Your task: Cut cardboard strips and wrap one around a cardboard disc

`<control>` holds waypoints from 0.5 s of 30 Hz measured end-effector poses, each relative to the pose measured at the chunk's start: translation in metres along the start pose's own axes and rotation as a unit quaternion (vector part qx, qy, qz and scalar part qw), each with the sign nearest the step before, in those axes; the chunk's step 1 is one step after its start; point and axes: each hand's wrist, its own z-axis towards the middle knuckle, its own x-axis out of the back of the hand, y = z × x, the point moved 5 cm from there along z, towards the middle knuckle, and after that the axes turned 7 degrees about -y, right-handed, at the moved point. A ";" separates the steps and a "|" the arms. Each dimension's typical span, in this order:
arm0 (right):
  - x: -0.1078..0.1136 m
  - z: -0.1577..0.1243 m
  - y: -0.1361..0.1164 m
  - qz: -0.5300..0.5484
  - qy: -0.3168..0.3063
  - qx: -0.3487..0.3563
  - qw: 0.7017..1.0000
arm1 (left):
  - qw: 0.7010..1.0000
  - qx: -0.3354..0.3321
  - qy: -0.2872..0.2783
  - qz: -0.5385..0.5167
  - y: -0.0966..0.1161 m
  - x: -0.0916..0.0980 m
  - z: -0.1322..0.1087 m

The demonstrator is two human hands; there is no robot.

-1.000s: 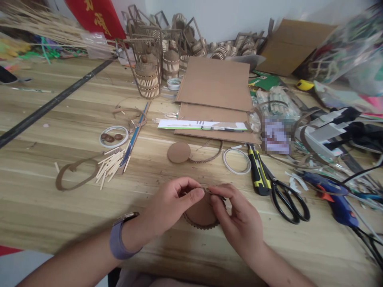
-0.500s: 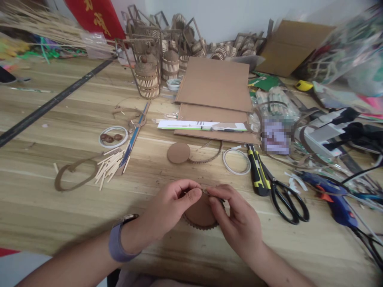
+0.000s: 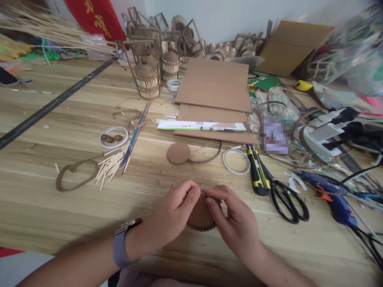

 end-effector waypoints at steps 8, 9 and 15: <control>0.007 0.002 0.002 -0.002 0.024 -0.004 1.000 | 0.907 0.097 -0.129 -0.389 -0.019 -0.018 0.006; 0.008 0.002 0.002 -0.003 0.028 -0.006 1.000 | 0.873 0.121 -0.181 -0.436 -0.020 -0.024 0.006; 0.007 0.001 -0.001 0.026 0.013 0.004 1.000 | 0.780 0.154 -0.320 -0.515 -0.021 -0.036 0.003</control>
